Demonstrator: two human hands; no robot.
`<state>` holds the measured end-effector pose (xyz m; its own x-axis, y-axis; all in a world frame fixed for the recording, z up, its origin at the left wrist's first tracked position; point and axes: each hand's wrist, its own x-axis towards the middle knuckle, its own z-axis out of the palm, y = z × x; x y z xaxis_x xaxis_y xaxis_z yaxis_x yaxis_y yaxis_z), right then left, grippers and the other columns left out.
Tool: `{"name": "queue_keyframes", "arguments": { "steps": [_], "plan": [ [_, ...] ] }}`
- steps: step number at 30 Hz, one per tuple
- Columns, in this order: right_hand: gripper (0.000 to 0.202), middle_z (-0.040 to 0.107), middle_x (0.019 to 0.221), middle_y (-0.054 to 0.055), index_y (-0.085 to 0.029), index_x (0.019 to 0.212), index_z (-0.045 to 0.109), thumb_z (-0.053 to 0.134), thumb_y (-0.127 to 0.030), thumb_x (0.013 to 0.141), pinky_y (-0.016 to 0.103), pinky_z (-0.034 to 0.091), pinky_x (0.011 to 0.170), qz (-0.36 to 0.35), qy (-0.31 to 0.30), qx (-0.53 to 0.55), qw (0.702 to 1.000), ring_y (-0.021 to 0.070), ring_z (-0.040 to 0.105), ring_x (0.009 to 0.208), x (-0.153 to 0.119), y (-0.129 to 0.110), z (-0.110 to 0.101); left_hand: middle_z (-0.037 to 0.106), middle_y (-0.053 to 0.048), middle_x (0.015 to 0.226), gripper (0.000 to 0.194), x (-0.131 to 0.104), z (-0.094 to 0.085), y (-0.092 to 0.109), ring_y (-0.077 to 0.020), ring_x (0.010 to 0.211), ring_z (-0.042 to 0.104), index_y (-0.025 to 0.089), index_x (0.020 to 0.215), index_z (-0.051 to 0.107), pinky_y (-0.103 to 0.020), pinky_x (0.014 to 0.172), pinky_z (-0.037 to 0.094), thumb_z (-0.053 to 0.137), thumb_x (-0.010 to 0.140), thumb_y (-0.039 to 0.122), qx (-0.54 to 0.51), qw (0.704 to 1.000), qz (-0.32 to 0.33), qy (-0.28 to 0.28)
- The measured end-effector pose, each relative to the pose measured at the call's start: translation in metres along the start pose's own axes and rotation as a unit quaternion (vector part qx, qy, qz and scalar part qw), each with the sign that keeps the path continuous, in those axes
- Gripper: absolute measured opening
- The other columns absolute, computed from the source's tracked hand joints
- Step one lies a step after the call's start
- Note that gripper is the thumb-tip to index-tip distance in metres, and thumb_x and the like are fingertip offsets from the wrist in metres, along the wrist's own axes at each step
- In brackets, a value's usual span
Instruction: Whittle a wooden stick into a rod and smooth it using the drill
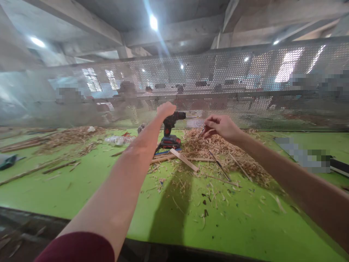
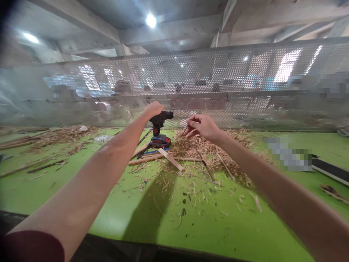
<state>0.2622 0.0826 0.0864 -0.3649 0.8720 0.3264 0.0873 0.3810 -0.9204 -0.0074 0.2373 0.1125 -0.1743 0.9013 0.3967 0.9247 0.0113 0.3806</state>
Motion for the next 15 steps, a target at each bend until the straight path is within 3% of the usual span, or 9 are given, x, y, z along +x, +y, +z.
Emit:
{"name": "queue_keyframes", "arguments": {
  "steps": [3, 8, 15],
  "plan": [
    [0.018, 0.074, 0.068, 0.007, -0.012, 0.085, 0.069, 0.074, -0.025, 0.098, 0.027, 0.062, 0.053, -0.033, -0.054, -0.026, 0.998, 0.0161, 0.072, 0.058, -0.046, -0.005, 0.005, 0.07, -0.028, 0.132, 0.053, -0.001, 0.0, -0.001, -0.0442, 0.121, 0.067, 0.01, 0.124, 0.074, -0.05, 0.094, 0.049, 0.052, 0.088, 0.042, -0.008, 1.0, -0.002, -0.007],
    [0.015, 0.076, 0.075, 0.004, -0.016, 0.085, 0.074, 0.077, -0.028, 0.095, 0.018, 0.059, 0.047, -0.04, -0.068, -0.012, 0.997, 0.0113, 0.071, 0.057, -0.106, -0.008, 0.012, 0.071, -0.025, 0.132, 0.05, -0.002, 0.0, -0.003, -0.0426, 0.119, 0.067, 0.014, 0.123, 0.074, -0.051, 0.095, 0.049, 0.052, 0.09, 0.044, -0.006, 1.0, -0.006, -0.002],
    [0.01, 0.076, 0.074, 0.003, -0.018, 0.082, 0.074, 0.082, -0.018, 0.089, 0.017, 0.057, 0.044, -0.04, -0.071, 0.092, 0.992, 0.0121, 0.071, 0.053, -0.131, -0.008, 0.013, 0.065, -0.027, 0.14, 0.06, -0.01, -0.004, 0.0, -0.0372, 0.123, 0.061, 0.0, 0.131, 0.066, -0.054, 0.105, 0.044, 0.052, 0.094, 0.045, -0.012, 1.0, -0.022, 0.007]
  ]
}}
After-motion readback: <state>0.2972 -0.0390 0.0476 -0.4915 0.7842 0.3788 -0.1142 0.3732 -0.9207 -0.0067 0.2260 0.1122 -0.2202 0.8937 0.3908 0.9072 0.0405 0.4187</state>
